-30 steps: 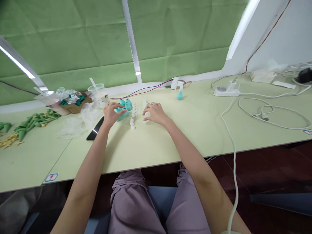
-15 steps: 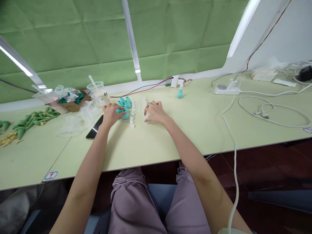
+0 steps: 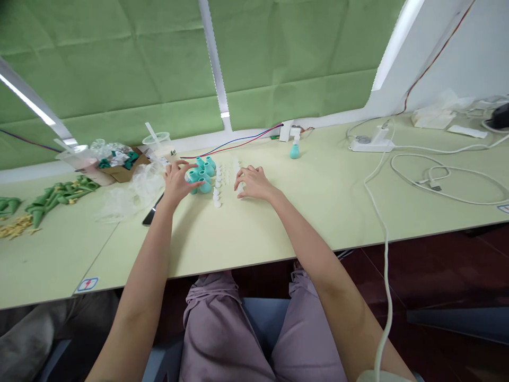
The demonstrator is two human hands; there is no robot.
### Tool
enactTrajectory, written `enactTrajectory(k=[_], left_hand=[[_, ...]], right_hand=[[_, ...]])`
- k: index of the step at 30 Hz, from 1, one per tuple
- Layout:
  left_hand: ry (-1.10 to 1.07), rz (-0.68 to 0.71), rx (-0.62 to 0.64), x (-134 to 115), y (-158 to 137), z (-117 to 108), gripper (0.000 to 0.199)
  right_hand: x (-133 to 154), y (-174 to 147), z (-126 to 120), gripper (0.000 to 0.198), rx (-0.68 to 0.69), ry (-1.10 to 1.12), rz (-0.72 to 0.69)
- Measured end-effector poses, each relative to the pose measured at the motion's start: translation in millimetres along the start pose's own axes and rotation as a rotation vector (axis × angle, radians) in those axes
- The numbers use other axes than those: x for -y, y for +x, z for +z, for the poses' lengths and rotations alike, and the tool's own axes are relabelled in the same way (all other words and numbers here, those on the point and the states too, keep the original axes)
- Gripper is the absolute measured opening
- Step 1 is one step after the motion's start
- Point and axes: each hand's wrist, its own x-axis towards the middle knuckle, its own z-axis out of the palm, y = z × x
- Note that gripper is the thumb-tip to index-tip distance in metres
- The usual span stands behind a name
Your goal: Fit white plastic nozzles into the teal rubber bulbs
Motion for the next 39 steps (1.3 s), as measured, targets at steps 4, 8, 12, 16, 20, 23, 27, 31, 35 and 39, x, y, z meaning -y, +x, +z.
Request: enactTrajectory(k=[4, 8, 12, 16, 20, 23, 27, 31, 35, 39], left_hand=[[-0.089, -0.122, -0.001, 20, 2, -4, 0.062], [-0.129, -0.191, 0.077, 38, 1, -1, 0.057], [-0.139, -0.231, 0.165, 44, 0, 8, 0.043], [-0.219, -0.263, 0.132, 49, 3, 12, 0.029], [-0.622, -0.217, 0.011, 44, 7, 3, 0.032], [-0.881, -0.181, -0.135, 25, 10, -10, 0.037], [-0.972, -0.15, -0.061, -13, 8, -20, 0.044], [-0.868, 0.004, 0.186, -47, 1, -13, 0.039], [-0.727, 0.116, 0.289, -65, -5, -5, 0.034], [-0.678, 0.167, 0.308, -68, -6, -2, 0.031]], right_hand=[[0, 0, 0, 0.021, -0.017, 0.025, -0.008], [0, 1, -2, 0.026, -0.036, 0.095, -0.007], [2, 2, -2, 0.023, -0.061, 0.145, -0.003], [3, 3, -1, 0.019, -0.092, 0.157, 0.001], [8, 4, -4, 0.018, -0.209, 0.234, 0.007], [16, 4, -10, 0.021, -0.372, 0.309, -0.013], [30, 2, -13, 0.027, -0.583, 0.303, -0.062], [36, 1, -8, 0.027, -0.666, 0.11, -0.131], [32, 1, 0, 0.024, -0.654, -0.118, -0.204], [27, 1, 2, 0.026, -0.663, -0.273, -0.226]])
